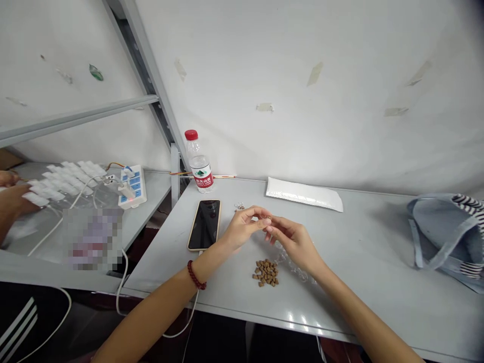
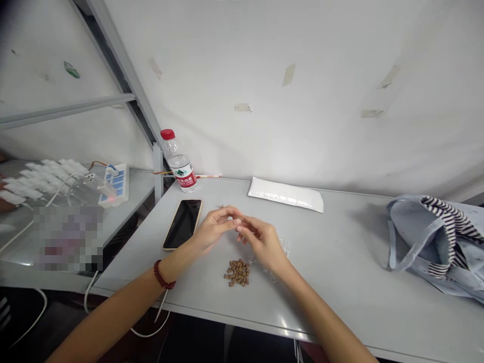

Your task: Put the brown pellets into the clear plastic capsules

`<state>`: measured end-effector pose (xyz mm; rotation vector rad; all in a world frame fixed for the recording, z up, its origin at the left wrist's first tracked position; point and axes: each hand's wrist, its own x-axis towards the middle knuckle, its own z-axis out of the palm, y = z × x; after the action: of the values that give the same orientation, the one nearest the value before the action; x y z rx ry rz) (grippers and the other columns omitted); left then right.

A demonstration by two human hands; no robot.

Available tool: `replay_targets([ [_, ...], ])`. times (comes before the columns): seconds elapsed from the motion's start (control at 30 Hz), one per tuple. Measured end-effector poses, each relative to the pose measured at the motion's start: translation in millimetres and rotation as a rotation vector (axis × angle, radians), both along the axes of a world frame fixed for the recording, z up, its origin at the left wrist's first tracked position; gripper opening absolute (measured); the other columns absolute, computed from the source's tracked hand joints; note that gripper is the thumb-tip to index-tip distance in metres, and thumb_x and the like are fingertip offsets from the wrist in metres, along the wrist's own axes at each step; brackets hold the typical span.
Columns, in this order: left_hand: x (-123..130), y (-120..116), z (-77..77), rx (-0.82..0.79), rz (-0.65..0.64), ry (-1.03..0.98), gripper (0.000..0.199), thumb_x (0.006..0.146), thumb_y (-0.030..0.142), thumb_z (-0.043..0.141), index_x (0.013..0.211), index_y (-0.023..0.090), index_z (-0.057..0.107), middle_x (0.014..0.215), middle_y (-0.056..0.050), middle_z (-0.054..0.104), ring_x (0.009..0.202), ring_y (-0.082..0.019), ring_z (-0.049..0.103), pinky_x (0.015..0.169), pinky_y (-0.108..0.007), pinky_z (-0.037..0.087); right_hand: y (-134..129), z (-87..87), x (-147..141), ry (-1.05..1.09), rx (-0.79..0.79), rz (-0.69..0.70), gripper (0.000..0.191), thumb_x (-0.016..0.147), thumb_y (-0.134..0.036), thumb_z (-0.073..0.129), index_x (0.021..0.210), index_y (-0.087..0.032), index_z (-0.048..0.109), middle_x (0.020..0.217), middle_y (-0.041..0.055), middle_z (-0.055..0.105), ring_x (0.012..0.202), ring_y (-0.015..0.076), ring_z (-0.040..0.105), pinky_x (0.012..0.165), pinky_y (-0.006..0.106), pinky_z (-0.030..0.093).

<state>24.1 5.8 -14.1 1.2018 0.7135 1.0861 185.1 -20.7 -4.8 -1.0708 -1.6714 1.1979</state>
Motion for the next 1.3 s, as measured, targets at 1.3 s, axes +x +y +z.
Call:
replay_targets([
  [1.3, -36, 3, 15.6, 0.241, -0.422, 0.764, 0.006, 0.071, 0.020, 0.067, 0.076, 0.017, 0.068, 0.080, -0.003, 0.067, 0.077, -0.016, 0.059, 0.074, -0.027, 0.047, 15, 3.6, 33, -0.599, 0.341, -0.013, 0.012, 0.085, -0.027, 0.057, 0.085, -0.017, 0.062, 0.078, 0.0057, 0.065, 0.068, 0.0170, 0.059, 0.063, 0.031, 0.046],
])
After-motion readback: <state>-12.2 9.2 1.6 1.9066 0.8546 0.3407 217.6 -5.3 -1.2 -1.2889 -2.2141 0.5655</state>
